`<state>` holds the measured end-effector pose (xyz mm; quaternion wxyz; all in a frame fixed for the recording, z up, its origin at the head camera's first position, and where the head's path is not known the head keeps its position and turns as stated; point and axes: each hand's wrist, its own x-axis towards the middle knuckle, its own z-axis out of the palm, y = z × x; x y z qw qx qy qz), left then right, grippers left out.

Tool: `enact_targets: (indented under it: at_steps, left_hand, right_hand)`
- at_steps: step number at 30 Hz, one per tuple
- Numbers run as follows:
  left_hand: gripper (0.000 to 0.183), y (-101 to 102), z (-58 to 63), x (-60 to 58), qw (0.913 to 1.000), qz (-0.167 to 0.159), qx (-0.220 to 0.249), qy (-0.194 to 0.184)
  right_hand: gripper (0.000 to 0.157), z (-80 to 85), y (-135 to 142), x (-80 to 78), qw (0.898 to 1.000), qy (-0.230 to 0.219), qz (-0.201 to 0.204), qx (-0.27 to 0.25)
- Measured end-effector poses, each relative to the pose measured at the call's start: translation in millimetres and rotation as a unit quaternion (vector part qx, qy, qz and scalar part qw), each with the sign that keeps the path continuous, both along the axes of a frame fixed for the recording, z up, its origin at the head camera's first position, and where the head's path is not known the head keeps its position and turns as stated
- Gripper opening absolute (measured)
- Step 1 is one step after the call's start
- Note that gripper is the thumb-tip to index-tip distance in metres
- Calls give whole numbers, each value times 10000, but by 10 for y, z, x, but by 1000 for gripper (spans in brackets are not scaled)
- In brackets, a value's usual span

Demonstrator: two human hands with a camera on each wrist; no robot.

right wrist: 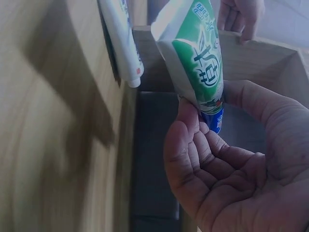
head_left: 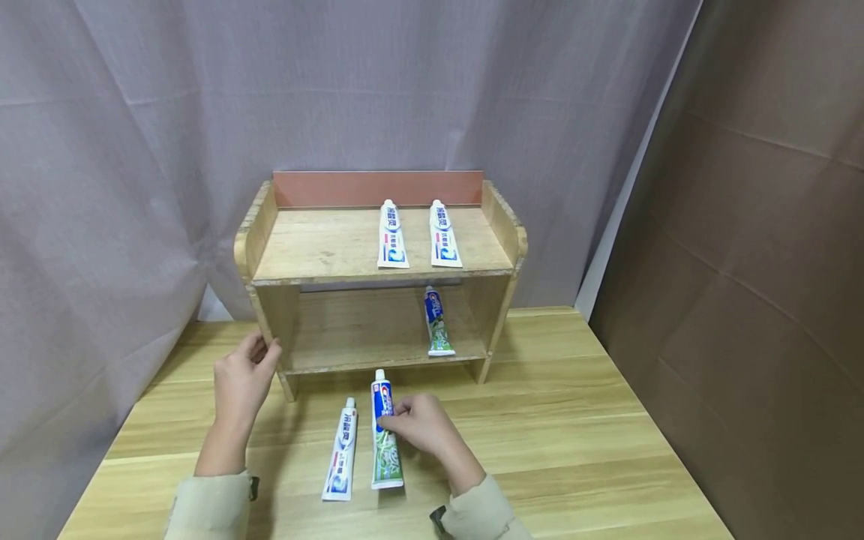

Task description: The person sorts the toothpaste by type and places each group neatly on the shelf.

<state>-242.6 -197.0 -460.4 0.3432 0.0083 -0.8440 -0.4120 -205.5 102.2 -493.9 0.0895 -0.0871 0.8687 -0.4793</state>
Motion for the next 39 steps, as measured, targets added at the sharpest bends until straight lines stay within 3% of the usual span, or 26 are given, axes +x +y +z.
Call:
enact_targets:
  at_steps: [25, 39]
  left_hand:
    - [20, 7, 11, 0, 10000, 17, 27, -3]
    - [23, 1, 1, 6, 9999, 11, 54, -131]
  right_hand:
    - [25, 224, 42, -54, 9997, 96, 129, -196]
    - [25, 295, 48, -121, 9992, 385, 102, 60]
